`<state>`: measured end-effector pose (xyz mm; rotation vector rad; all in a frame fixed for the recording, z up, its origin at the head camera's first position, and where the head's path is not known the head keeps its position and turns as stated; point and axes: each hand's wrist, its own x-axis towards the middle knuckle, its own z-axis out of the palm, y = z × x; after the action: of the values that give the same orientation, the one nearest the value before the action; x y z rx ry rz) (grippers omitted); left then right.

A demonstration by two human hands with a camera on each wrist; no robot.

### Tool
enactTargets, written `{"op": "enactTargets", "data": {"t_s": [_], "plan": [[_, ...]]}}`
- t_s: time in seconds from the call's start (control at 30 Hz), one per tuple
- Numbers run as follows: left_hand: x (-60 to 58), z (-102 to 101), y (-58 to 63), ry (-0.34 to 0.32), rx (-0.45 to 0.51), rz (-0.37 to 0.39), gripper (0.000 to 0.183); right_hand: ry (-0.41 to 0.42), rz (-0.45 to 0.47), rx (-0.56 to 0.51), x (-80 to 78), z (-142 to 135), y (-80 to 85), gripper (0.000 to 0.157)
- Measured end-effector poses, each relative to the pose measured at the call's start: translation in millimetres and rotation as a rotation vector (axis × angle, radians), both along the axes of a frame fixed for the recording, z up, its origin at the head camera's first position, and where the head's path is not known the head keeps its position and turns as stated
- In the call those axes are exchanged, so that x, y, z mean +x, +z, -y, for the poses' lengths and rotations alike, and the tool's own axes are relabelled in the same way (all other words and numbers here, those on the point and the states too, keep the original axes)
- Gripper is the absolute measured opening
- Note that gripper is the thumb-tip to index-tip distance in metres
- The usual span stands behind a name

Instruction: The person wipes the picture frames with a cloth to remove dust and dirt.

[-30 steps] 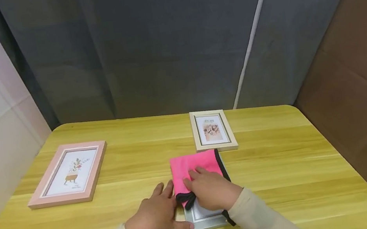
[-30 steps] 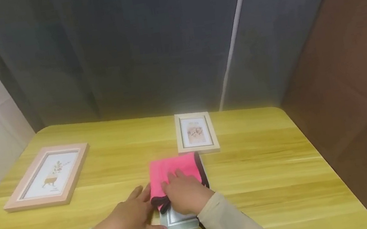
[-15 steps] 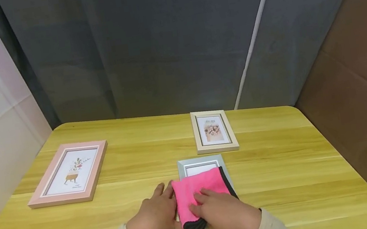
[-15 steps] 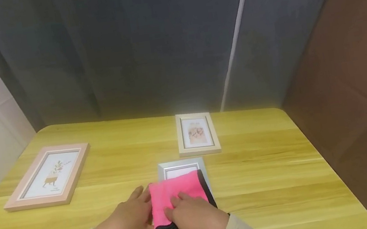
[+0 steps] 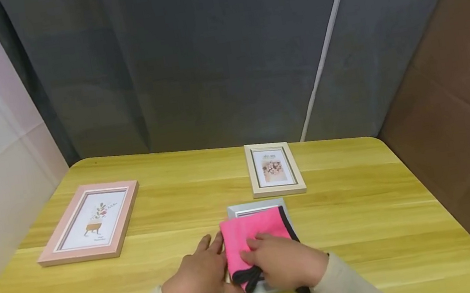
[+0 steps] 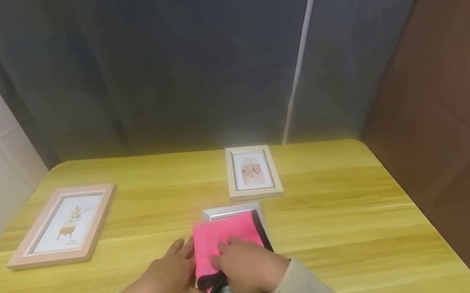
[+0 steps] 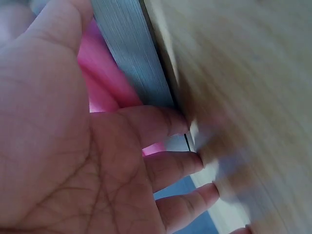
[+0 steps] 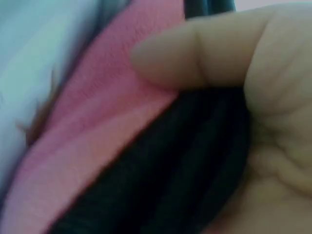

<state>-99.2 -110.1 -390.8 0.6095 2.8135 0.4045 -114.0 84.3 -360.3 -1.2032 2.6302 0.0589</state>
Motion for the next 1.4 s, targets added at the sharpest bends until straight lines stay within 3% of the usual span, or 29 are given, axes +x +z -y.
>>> {"op": "enactTargets", "data": {"t_s": [0.1, 0.17, 0.3, 0.47, 0.57, 0.63, 0.77, 0.9, 0.97, 1.07, 1.27, 1.4], "plan": [[1.4, 0, 0.1, -0.012, -0.024, -0.033, 0.101, 0.110, -0.033, 0.002, 16.8, -8, 0.5, 0.048], [1.2, 1, -0.1, -0.010, -0.037, -0.041, 0.101, 0.121, -0.051, -0.004, 22.4, -8, 1.0, 0.046], [0.1, 0, -0.2, 0.000, -0.014, -0.022, 0.100, 0.004, -0.025, -0.015, 15.6, 0, 1.9, 0.041], [-1.3, -2, 1.1, 0.026, 0.022, 0.057, 0.100, -0.182, 0.002, 0.012, -14.6, 14, -1.6, 0.053], [-1.4, -3, 1.2, 0.025, 0.013, 0.057, 0.100, -0.207, 0.015, -0.011, -28.9, 14, -7.5, 0.056], [-1.0, -4, 1.0, 0.023, 0.011, 0.046, 0.101, -0.192, 0.045, -0.035, -30.5, 9, -8.0, 0.057], [0.0, -4, 0.2, 0.014, 0.012, 0.017, 0.102, -0.067, 0.084, -0.052, -15.2, -4, -2.1, 0.056], [0.6, -2, -1.1, -0.011, -0.014, -0.031, 0.102, 0.067, 0.030, -0.033, 12.1, -11, 0.9, 0.051], [1.0, -1, -1.4, -0.021, -0.025, -0.050, 0.102, 0.076, -0.008, -0.024, 22.5, -11, -0.5, 0.051], [1.0, 0, -1.7, -0.017, -0.016, -0.050, 0.100, 0.013, -0.028, -0.020, 26.9, -5, -2.8, 0.051], [-0.9, 0, 0.5, 0.005, 0.026, 0.020, 0.101, -0.122, -0.053, -0.009, -0.9, 10, -5.1, 0.054], [-1.3, -1, 2.2, 0.022, 0.026, 0.059, 0.101, -0.179, -0.016, -0.023, -21.0, 14, -6.2, 0.058]]}}
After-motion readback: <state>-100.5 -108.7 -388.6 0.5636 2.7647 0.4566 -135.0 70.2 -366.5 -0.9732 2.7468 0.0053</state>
